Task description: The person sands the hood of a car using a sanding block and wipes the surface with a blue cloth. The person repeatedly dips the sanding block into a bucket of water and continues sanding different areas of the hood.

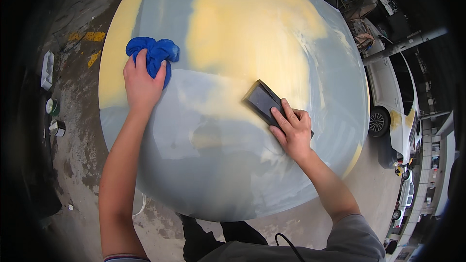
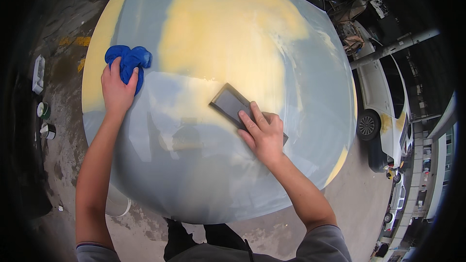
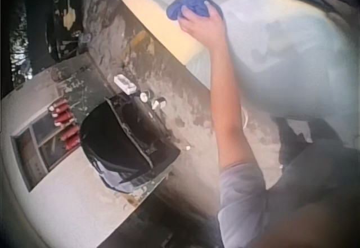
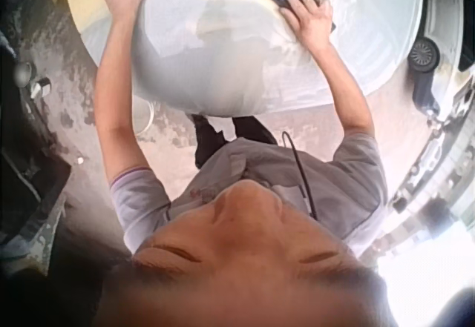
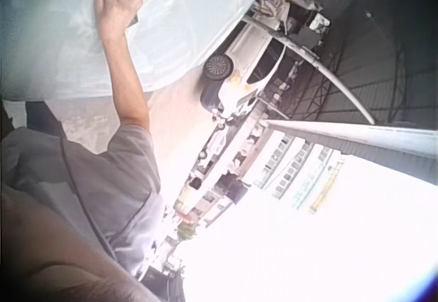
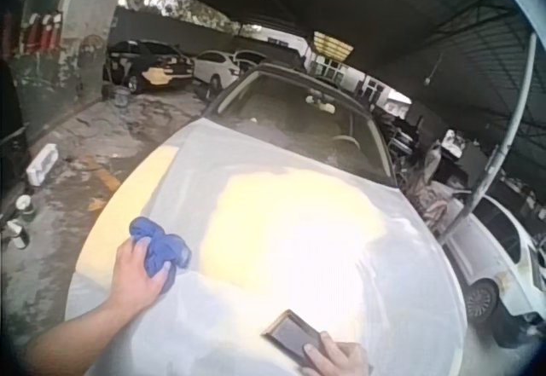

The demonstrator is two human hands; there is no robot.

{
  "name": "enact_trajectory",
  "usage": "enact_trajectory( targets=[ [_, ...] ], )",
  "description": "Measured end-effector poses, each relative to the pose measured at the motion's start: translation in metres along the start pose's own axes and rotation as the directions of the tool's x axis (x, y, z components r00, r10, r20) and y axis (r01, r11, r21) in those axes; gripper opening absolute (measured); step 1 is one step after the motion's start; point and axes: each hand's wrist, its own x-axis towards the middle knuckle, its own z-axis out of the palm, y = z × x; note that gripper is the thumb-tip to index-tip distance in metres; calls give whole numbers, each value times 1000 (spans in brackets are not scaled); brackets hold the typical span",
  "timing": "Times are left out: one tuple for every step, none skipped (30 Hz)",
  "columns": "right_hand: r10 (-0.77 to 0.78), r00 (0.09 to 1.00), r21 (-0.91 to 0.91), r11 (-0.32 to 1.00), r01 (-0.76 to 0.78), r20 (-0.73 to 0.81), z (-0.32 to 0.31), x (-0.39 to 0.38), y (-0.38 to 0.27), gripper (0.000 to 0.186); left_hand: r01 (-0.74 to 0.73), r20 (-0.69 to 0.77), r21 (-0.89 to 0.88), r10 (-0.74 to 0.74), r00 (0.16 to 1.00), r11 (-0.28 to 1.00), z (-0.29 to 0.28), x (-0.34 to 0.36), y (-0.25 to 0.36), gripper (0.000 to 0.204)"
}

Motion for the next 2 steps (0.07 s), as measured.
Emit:
enact_trajectory(
  targets=[
    [-19, 1000, -22, 1000, 19, 3, -4, 6, 13, 63, -22, 11, -33, 22, 1000, 999, 9, 0, 6, 67],
    [-41, 999, -26, 999, 41, -3, 0, 27, 30, 64, -46, 15, -46, 47, 999, 998, 16, 0, 8, 68]
  ],
)
